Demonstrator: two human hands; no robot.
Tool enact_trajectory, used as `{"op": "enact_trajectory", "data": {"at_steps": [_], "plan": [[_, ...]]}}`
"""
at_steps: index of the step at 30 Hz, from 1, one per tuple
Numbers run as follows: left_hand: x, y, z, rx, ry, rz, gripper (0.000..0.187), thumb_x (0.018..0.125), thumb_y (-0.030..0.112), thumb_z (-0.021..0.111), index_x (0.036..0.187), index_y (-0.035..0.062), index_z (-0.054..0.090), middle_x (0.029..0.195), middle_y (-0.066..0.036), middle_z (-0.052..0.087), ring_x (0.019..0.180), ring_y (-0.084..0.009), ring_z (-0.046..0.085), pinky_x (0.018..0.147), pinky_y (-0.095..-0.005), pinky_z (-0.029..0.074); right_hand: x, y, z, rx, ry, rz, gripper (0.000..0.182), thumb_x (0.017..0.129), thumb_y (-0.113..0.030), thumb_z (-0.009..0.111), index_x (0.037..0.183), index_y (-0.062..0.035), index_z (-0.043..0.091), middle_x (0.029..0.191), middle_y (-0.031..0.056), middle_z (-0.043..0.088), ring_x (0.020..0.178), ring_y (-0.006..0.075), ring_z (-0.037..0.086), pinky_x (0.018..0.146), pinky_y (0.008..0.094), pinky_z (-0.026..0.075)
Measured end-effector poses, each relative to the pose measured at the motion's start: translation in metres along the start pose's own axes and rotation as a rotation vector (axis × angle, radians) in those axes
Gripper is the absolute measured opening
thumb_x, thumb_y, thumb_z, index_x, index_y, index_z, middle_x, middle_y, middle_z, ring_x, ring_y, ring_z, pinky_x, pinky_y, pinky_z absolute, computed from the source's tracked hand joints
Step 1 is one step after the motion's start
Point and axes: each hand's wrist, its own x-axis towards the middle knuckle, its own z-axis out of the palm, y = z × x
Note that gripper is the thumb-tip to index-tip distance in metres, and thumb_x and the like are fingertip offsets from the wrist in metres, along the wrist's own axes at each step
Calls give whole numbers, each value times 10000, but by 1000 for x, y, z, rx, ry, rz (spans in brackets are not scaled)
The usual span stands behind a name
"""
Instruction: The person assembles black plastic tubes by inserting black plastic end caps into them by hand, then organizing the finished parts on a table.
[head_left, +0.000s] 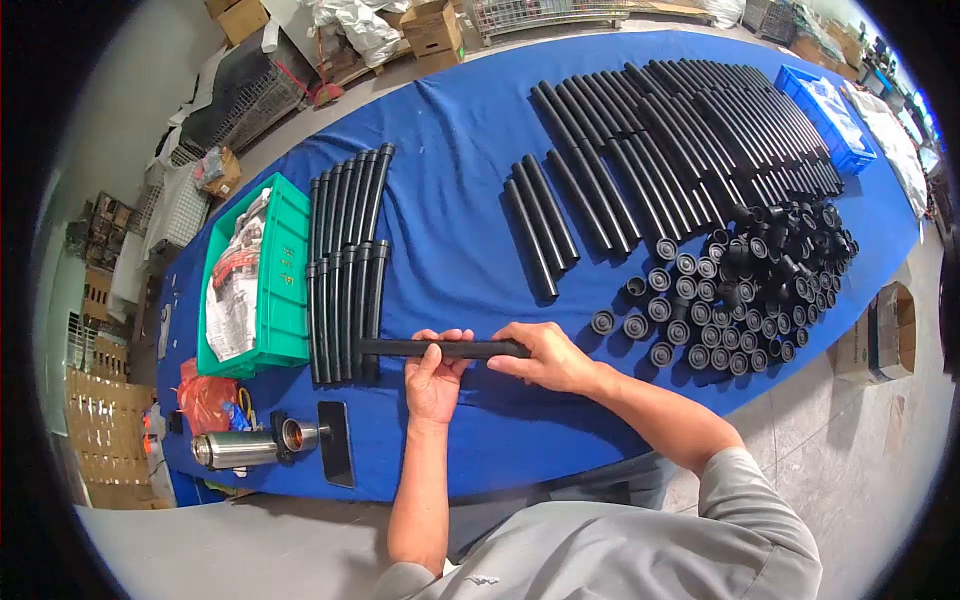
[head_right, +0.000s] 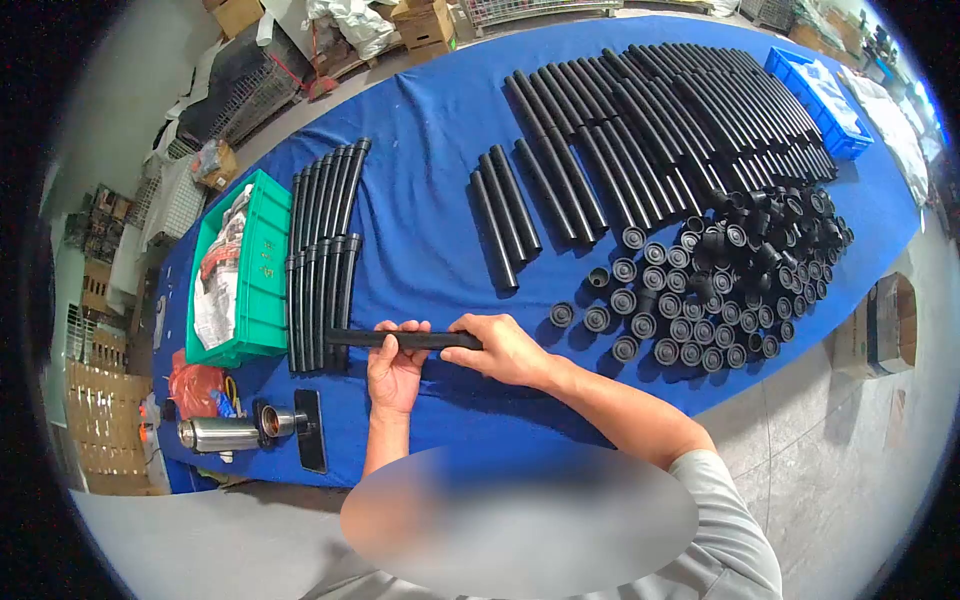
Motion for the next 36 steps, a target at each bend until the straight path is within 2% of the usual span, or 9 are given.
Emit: {"op": "enact_trajectory", "data": {"at_steps": [2, 6, 9, 10, 13, 14, 26, 32, 36], "plan": [[0, 0, 0, 27, 3, 4, 223, 994, 139, 681, 1191, 84, 592, 1222, -206, 695, 1226, -378, 655, 1000, -495, 602, 5, -21, -11, 291, -182, 435, 339, 892, -190, 778, 1143, -12, 637, 959, 188, 669, 860, 382, 678, 738, 456, 559], [1, 0, 9, 15, 18, 1, 228, 1011, 166, 666, 1209, 77, 596, 1231, -206, 690, 1236, -377, 649, 1013, -502, 592, -1, 13, 10, -270, 176, -332, 331, 891, -200, 775, 1127, -1, 657, 914, 187, 682, 849, 373, 684, 729, 433, 557], [1, -1, -5, 2, -17, 5, 239, 1018, 189, 661, 1216, 68, 607, 1256, -210, 683, 1244, -374, 643, 1029, -505, 581, -4, 7, 5, -162, 62, -145, 385, 900, -203, 788, 1196, 8, 660, 978, 187, 714, 885, 334, 718, 757, 384, 573], [1, 0, -5, -10, -38, 8, 238, 1019, 193, 661, 1215, 69, 609, 1262, -210, 680, 1242, -372, 644, 1030, -502, 579, 0, -26, -11, 294, -156, 378, 313, 898, -181, 765, 1124, 8, 658, 903, 184, 683, 842, 366, 686, 730, 426, 558], [1, 1, 4, 21, -11, 1, 225, 1040, 217, 633, 1210, 72, 603, 1252, -211, 684, 1219, -363, 657, 1026, -486, 576, -1, -22, -9, 235, -101, 316, 318, 898, -175, 761, 1139, 4, 654, 918, 187, 675, 843, 371, 684, 736, 440, 559], [2, 2, 6, 24, 12, -10, 218, 1045, 216, 623, 1207, 72, 595, 1246, -213, 685, 1219, -365, 658, 1023, -489, 579, -3, 8, 10, -168, 155, -270, 325, 900, -162, 753, 1159, 2, 645, 939, 188, 665, 845, 375, 682, 731, 453, 559], [2, 0, -1, 28, -32, 28, 204, 1062, 214, 593, 1214, 78, 578, 1218, -219, 695, 1197, -370, 670, 1033, -482, 577, -3, -8, -1, 230, -89, 151, 354, 1012, -271, 666, 1178, 41, 672, 710, 94, 672, 599, 165, 674, 562, 339, 545], [2, 0, 7, 44, 7, 1, 211, 1060, 208, 595, 1225, 77, 584, 1238, -214, 689, 1215, -370, 660, 1038, -491, 573, 1, 21, 12, -354, 231, -487, 367, 982, -264, 708, 1184, 39, 663, 719, 101, 675, 601, 184, 681, 574, 353, 545], [3, 0, -7, -1, -83, 7, 203, 1060, 192, 590, 1221, 68, 592, 1252, -220, 680, 1251, -380, 635, 1063, -500, 555, -4, -3, 2, 114, -73, 58, 396, 948, -282, 747, 1166, 40, 670, 716, 95, 671, 582, 180, 671, 559, 353, 545]]}}
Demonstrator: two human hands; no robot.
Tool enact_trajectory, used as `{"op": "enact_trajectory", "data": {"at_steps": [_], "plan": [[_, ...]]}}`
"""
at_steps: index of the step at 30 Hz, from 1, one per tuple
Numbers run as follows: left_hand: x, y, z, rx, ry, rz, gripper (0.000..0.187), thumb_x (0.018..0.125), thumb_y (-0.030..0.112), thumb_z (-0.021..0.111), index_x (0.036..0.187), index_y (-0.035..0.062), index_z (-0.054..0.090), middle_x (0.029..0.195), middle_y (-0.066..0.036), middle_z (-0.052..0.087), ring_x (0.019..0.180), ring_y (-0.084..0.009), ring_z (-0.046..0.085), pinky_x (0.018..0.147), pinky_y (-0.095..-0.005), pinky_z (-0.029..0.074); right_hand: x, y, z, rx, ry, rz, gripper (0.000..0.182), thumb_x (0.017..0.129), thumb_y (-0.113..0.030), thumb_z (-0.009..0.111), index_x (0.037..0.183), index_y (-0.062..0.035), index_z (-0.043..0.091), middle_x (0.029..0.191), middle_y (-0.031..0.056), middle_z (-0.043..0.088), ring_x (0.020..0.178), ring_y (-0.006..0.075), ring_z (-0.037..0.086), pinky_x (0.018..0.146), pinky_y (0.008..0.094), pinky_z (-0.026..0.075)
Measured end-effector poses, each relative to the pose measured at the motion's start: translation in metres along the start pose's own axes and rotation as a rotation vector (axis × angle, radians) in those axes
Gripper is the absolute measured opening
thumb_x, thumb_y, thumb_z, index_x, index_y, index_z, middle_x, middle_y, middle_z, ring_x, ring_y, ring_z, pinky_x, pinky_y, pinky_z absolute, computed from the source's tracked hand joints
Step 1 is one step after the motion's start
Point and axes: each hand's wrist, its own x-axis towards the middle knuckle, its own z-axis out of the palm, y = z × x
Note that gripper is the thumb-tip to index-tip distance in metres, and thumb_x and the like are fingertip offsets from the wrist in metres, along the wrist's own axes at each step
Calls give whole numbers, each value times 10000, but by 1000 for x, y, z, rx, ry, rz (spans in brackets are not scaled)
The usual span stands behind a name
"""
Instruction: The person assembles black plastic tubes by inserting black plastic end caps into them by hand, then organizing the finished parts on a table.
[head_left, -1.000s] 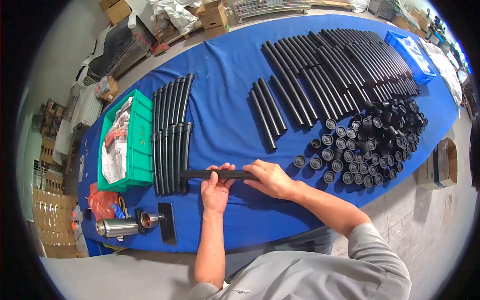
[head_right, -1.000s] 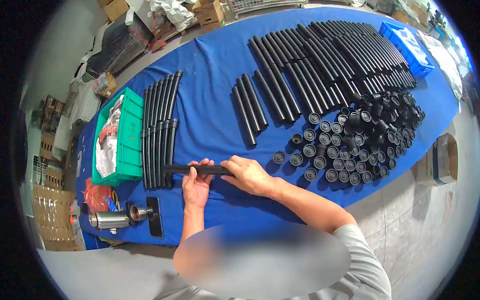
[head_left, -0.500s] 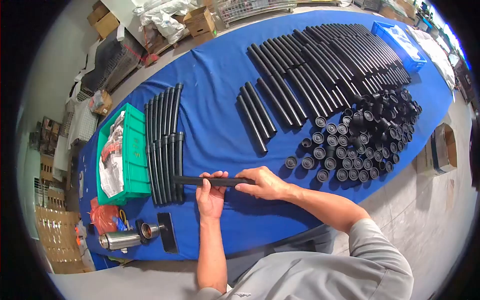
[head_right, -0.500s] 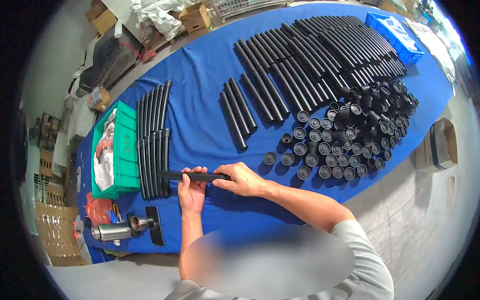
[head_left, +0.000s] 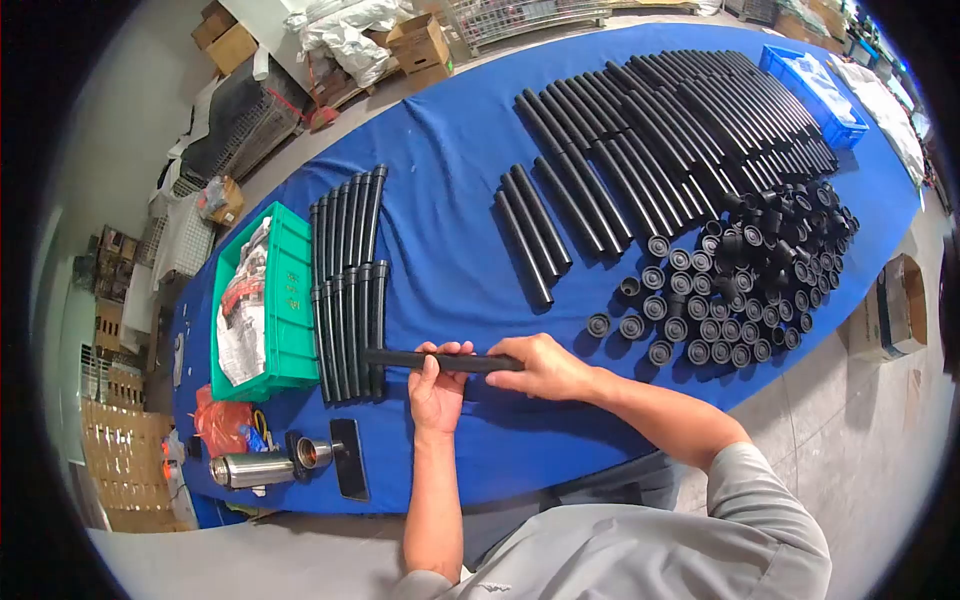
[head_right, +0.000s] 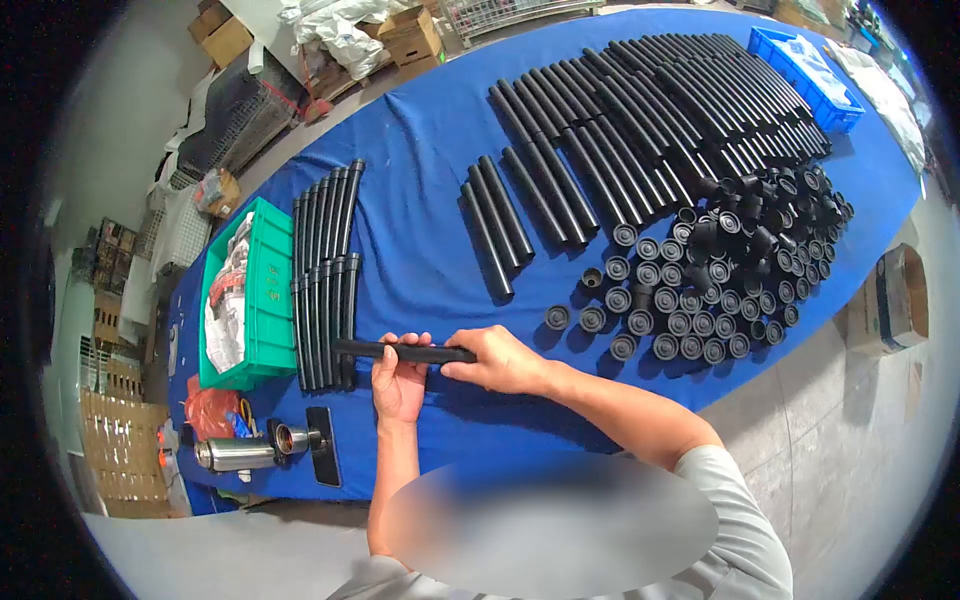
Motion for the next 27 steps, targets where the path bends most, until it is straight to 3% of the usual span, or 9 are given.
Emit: {"op": "enact_trajectory", "data": {"at_steps": [1, 3, 6, 10, 13, 14, 23, 26, 27], "plan": [[1, 0, 2, -23, -25, -3, 198, 1059, 187, 591, 1216, 67, 593, 1251, -221, 680, 1253, -383, 633, 1067, -501, 552, 2, -3, -4, 266, -107, 288, 386, 949, -279, 746, 1163, 34, 674, 713, 98, 670, 579, 179, 671, 555, 348, 546], [0, 1, 10, 6, 56, -25, 190, 1054, 184, 599, 1205, 68, 600, 1251, -220, 680, 1249, -384, 635, 1070, -504, 549, 3, -4, -6, 235, -66, 254, 344, 954, -277, 728, 1097, 33, 686, 699, 123, 680, 572, 230, 682, 565, 367, 554], [2, 0, 10, 17, 79, -25, 188, 1051, 181, 605, 1202, 69, 603, 1243, -215, 685, 1245, -384, 638, 1066, -503, 552, 8, 10, 6, -429, 292, -487, 358, 965, -293, 722, 1110, 32, 685, 701, 118, 683, 564, 201, 685, 547, 350, 552], [2, -1, 7, -15, 38, -12, 196, 1050, 174, 605, 1215, 69, 599, 1219, -207, 697, 1233, -380, 647, 1057, -498, 561, 0, -9, -5, 80, -34, 90, 353, 973, -268, 710, 1147, 35, 662, 704, 132, 678, 567, 228, 689, 559, 382, 547], [2, 1, 10, -1, 69, -24, 176, 1031, 157, 638, 1180, 75, 590, 1206, -204, 703, 1223, -374, 656, 1056, -496, 561, -1, -3, 2, -27, 70, -76, 349, 983, -263, 698, 1152, 40, 656, 700, 122, 669, 562, 211, 684, 541, 370, 540], [2, 1, 9, 0, 68, -20, 175, 1031, 157, 640, 1179, 77, 591, 1201, -204, 705, 1222, -373, 657, 1053, -494, 564, -2, -3, 3, 73, 21, 40, 360, 981, -266, 695, 1157, 45, 656, 713, 132, 670, 565, 213, 686, 539, 365, 541], [0, -2, 9, 5, 95, 1, 179, 1025, 161, 651, 1182, 92, 600, 1200, -206, 707, 1206, -370, 667, 1018, -479, 588, 0, -2, 3, 30, 46, -6, 359, 973, -253, 696, 1159, 51, 651, 734, 137, 666, 572, 237, 690, 559, 391, 549], [1, -1, 12, 7, 108, -16, 182, 1022, 162, 656, 1181, 95, 600, 1213, -206, 702, 1203, -370, 668, 1017, -483, 588, 7, 24, 14, -398, 313, -505, 344, 975, -254, 694, 1143, 44, 659, 732, 126, 665, 560, 229, 686, 558, 386, 549], [1, -1, 10, 11, 106, -20, 184, 1021, 163, 657, 1181, 94, 600, 1216, -207, 701, 1204, -371, 668, 1016, -484, 588, 6, 22, 14, -414, 303, -496, 334, 970, -248, 698, 1141, 37, 663, 748, 132, 668, 583, 243, 690, 565, 392, 549]]}}
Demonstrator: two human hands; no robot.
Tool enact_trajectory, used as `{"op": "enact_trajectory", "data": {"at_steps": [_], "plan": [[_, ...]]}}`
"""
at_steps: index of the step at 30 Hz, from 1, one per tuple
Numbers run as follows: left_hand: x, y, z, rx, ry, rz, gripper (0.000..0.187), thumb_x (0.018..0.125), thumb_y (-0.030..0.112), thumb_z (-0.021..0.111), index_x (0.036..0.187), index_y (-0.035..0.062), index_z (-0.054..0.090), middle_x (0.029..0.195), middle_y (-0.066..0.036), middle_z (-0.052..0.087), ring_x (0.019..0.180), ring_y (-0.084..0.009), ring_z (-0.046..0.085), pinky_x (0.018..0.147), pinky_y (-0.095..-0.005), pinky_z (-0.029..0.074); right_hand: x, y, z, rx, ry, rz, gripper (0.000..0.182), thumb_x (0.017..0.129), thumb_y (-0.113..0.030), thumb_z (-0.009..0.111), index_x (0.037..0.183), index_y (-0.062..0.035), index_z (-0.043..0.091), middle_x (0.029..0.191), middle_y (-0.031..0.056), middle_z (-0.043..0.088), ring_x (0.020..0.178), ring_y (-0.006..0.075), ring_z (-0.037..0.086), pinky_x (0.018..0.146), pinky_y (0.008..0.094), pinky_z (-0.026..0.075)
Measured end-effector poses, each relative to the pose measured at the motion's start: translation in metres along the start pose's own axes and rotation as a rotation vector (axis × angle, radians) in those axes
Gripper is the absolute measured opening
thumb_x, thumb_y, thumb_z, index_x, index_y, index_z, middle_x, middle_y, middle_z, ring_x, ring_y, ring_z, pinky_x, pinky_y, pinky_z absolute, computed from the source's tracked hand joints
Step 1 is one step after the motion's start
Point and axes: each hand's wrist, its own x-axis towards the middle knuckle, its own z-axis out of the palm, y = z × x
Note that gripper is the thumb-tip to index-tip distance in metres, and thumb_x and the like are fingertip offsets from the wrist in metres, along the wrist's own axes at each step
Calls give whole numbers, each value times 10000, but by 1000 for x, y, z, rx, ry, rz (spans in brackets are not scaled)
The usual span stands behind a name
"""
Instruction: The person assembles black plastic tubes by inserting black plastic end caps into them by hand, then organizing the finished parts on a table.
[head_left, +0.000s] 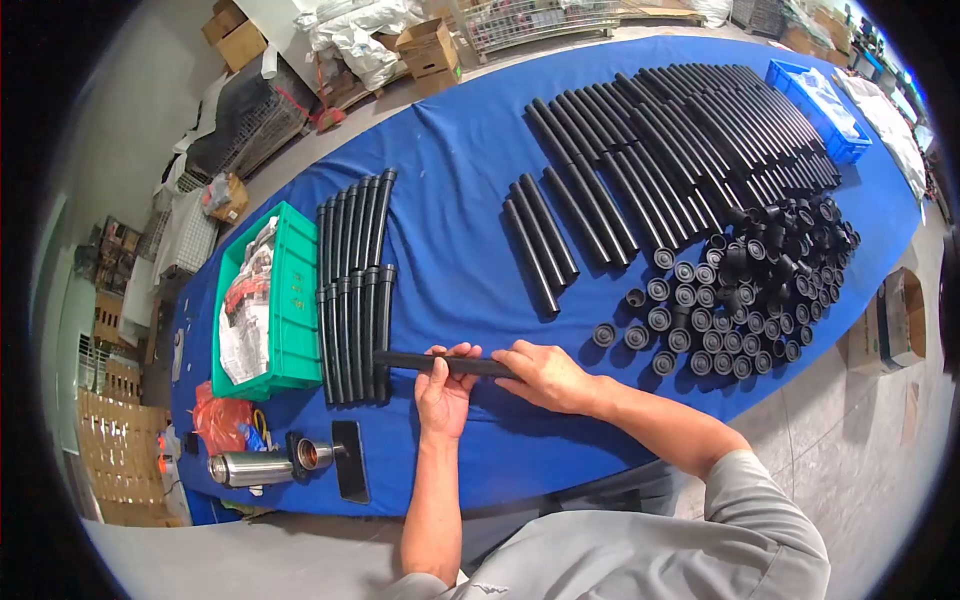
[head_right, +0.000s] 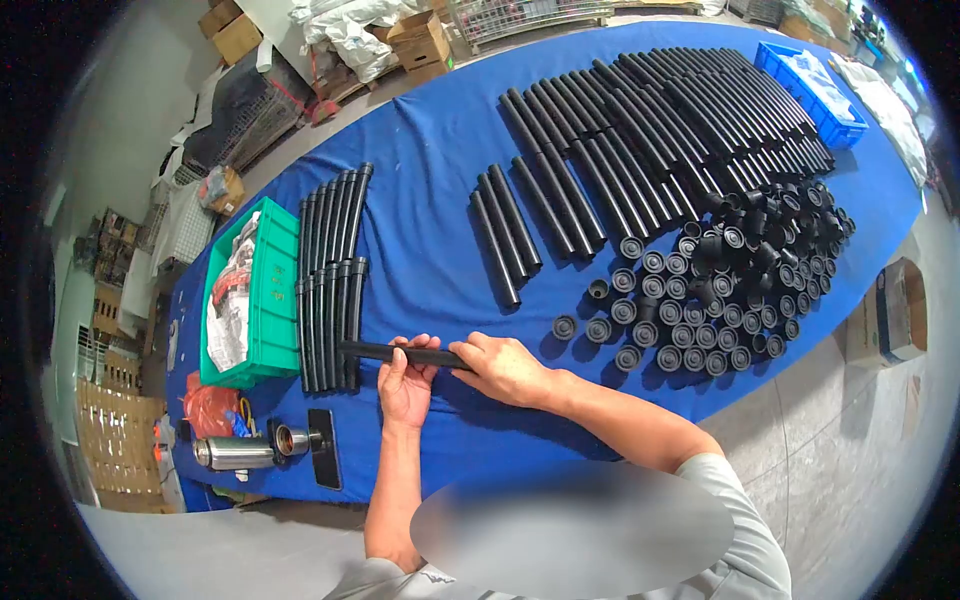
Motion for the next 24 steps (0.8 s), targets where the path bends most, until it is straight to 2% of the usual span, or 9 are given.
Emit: {"op": "enact_trajectory", "data": {"at_steps": [2, 5, 6, 8, 11, 14, 18, 22, 24], "plan": [[0, 0, -4, -12, -33, -2, 192, 1025, 166, 649, 1192, 86, 601, 1224, -207, 698, 1213, -370, 662, 1025, -490, 582, -1, -5, -3, -26, -31, 9, 316, 960, -236, 706, 1136, 23, 671, 781, 145, 674, 630, 271, 697, 579, 403, 550], [-1, -1, -7, -28, -73, 3, 205, 1037, 173, 629, 1213, 70, 604, 1235, -207, 695, 1230, -367, 652, 1041, -498, 571, 23, -32, -36, 535, -454, 805, 303, 932, -210, 723, 1149, -3, 680, 875, 189, 671, 752, 348, 687, 628, 440, 551], [-1, 0, -1, -10, -53, 3, 202, 1038, 172, 626, 1210, 68, 604, 1235, -209, 694, 1230, -369, 652, 1038, -497, 573, 18, -23, -31, 574, -424, 810, 318, 931, -230, 735, 1142, 0, 679, 854, 182, 673, 739, 321, 686, 613, 424, 549], [0, 1, 2, -2, -34, -4, 198, 1040, 171, 623, 1205, 63, 606, 1236, -215, 692, 1232, -374, 650, 1036, -496, 575, -1, 7, 0, 55, 10, 38, 366, 962, -296, 721, 1136, 23, 678, 735, 109, 671, 606, 190, 678, 546, 356, 542], [1, 0, -3, -25, -24, -15, 199, 1044, 181, 619, 1199, 57, 613, 1252, -228, 682, 1243, -383, 642, 1043, -497, 569, 0, 0, -3, -58, 14, 11, 361, 964, -291, 716, 1138, 24, 681, 733, 101, 673, 619, 181, 679, 558, 342, 549], [-1, 2, -1, -22, -56, -22, 180, 1035, 197, 639, 1179, 93, 613, 1220, -206, 699, 1219, -376, 657, 1019, -488, 575, 24, -22, -38, 671, -495, 913, 348, 925, -215, 736, 1191, -1, 663, 876, 159, 666, 771, 309, 689, 644, 409, 569], [1, 2, 2, -33, -1, -21, 203, 1050, 217, 616, 1180, 62, 617, 1228, -212, 694, 1237, -379, 645, 1034, -490, 573, 11, -10, -8, -138, 20, -78, 383, 952, -295, 735, 1143, 33, 685, 737, 91, 670, 602, 181, 678, 536, 339, 546], [0, 0, 0, -26, -23, -7, 222, 1058, 253, 604, 1179, 67, 616, 1224, -207, 698, 1229, -376, 649, 1040, -487, 567, 29, -27, -41, 513, -565, 872, 409, 902, -190, 755, 1250, -14, 630, 901, 135, 645, 775, 317, 689, 652, 432, 574], [1, 0, 2, 0, -16, -11, 231, 1061, 268, 598, 1183, 72, 615, 1224, -206, 699, 1224, -373, 652, 1046, -488, 562, 18, -16, -28, 275, -354, 549, 397, 911, -216, 759, 1226, -5, 640, 860, 122, 653, 721, 276, 687, 609, 405, 564]]}}
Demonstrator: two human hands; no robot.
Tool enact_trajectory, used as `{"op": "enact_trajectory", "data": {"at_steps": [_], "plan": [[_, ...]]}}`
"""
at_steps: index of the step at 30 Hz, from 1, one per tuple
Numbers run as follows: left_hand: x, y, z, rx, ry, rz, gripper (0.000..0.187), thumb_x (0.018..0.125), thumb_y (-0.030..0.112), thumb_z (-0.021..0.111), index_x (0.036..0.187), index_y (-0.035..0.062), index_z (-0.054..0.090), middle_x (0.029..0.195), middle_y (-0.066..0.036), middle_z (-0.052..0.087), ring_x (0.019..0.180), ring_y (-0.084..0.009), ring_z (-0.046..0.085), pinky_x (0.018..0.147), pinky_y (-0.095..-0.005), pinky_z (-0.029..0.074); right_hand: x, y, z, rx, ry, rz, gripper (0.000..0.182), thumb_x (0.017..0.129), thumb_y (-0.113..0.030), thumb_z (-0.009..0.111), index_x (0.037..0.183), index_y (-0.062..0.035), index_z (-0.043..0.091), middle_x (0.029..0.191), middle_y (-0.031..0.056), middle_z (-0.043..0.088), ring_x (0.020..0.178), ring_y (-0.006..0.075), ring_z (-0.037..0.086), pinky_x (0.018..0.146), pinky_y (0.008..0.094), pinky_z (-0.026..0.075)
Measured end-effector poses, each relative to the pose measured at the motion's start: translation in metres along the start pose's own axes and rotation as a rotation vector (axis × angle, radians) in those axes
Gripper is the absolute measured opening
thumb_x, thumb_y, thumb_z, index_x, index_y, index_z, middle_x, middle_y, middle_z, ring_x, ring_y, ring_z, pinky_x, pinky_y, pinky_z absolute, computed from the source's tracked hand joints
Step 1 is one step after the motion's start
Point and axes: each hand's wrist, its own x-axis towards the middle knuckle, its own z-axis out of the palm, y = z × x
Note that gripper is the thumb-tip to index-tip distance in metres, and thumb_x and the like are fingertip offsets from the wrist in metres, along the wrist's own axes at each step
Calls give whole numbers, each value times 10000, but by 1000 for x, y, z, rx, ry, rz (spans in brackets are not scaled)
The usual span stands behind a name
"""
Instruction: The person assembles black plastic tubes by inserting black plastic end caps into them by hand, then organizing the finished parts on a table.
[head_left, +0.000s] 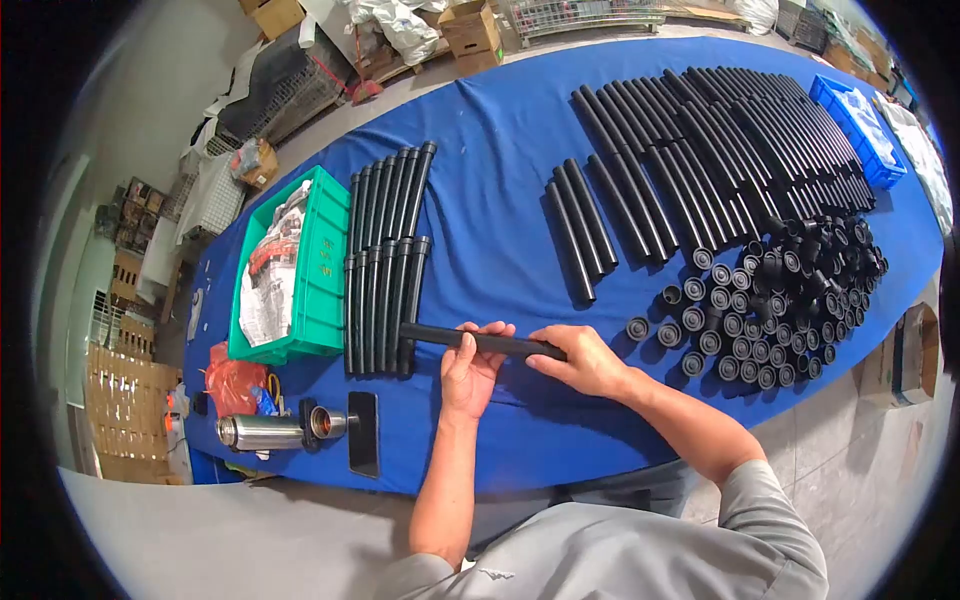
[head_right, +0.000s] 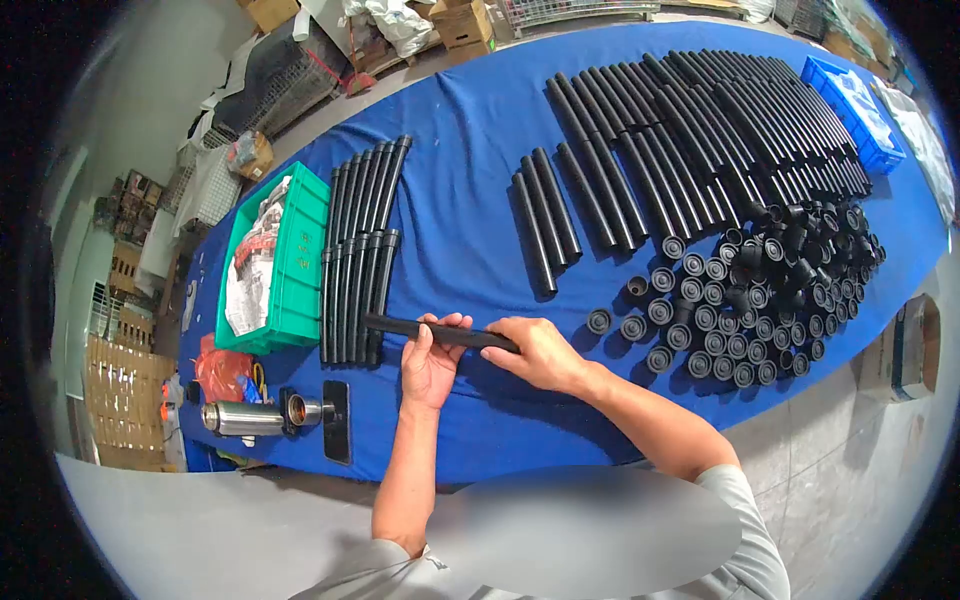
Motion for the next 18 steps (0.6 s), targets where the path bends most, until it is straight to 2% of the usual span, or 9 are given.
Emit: {"op": "enact_trajectory", "data": {"at_steps": [2, 3, 6, 10, 12, 14, 16, 17, 18], "plan": [[1, 1, 1, 19, 24, -10, 236, 1063, 278, 595, 1188, 78, 613, 1224, -205, 700, 1221, -370, 654, 1053, -490, 555, 5, 27, 18, -453, 362, -570, 381, 939, -267, 754, 1180, 16, 669, 777, 97, 673, 626, 193, 686, 533, 348, 547], [1, 0, 0, 10, 6, -7, 237, 1061, 281, 597, 1189, 83, 612, 1229, -205, 699, 1225, -368, 651, 1059, -492, 547, 6, 27, 19, -358, 371, -558, 373, 945, -270, 743, 1152, 36, 687, 727, 101, 672, 607, 153, 672, 539, 320, 543], [-1, 0, -2, 2, -10, -2, 237, 1058, 288, 604, 1194, 95, 612, 1244, -203, 694, 1239, -365, 642, 1077, -498, 526, -1, -8, -6, 372, -179, 274, 348, 917, -209, 745, 1167, 26, 686, 778, 144, 671, 693, 207, 695, 635, 367, 568], [2, 0, 2, 4, 45, -25, 240, 1050, 296, 618, 1195, 105, 615, 1263, -199, 687, 1260, -366, 629, 1084, -502, 509, -2, 9, 15, -423, 264, -385, 373, 885, -199, 771, 1183, 7, 685, 857, 170, 690, 756, 280, 698, 699, 415, 550], [2, -2, -3, -1, 25, 2, 235, 1043, 290, 631, 1188, 105, 617, 1236, -190, 700, 1236, -372, 644, 1070, -501, 518, -3, 9, 17, -204, 219, -321, 400, 876, -194, 782, 1205, 6, 675, 896, 179, 700, 777, 293, 696, 702, 405, 546], [3, -2, -6, -37, -43, -9, 227, 1045, 285, 628, 1188, 109, 618, 1229, -190, 704, 1226, -370, 651, 1060, -490, 527, -2, -19, -3, 249, -145, 328, 395, 876, -166, 774, 1216, 6, 670, 880, 189, 690, 771, 284, 696, 694, 393, 544], [2, -2, -1, -11, 3, -10, 219, 1057, 270, 609, 1208, 111, 608, 1260, -198, 691, 1237, -362, 645, 1052, -480, 535, -1, -8, 0, 174, -57, 225, 373, 901, -176, 760, 1216, 3, 671, 892, 167, 710, 768, 258, 705, 656, 372, 544], [4, -1, -2, -12, -7, -16, 224, 1057, 268, 609, 1218, 112, 601, 1277, -200, 683, 1249, -362, 638, 1057, -481, 531, 3, 21, 12, -270, 191, -335, 361, 940, -209, 742, 1238, -21, 667, 949, 117, 739, 776, 221, 721, 630, 348, 551], [5, 0, -2, -16, -17, -22, 229, 1058, 266, 609, 1228, 113, 594, 1294, -203, 675, 1260, -362, 632, 1062, -482, 528, 1, 21, 14, -377, 185, -318, 402, 937, -231, 752, 1278, -46, 646, 1007, 96, 740, 804, 247, 726, 694, 394, 561]]}}
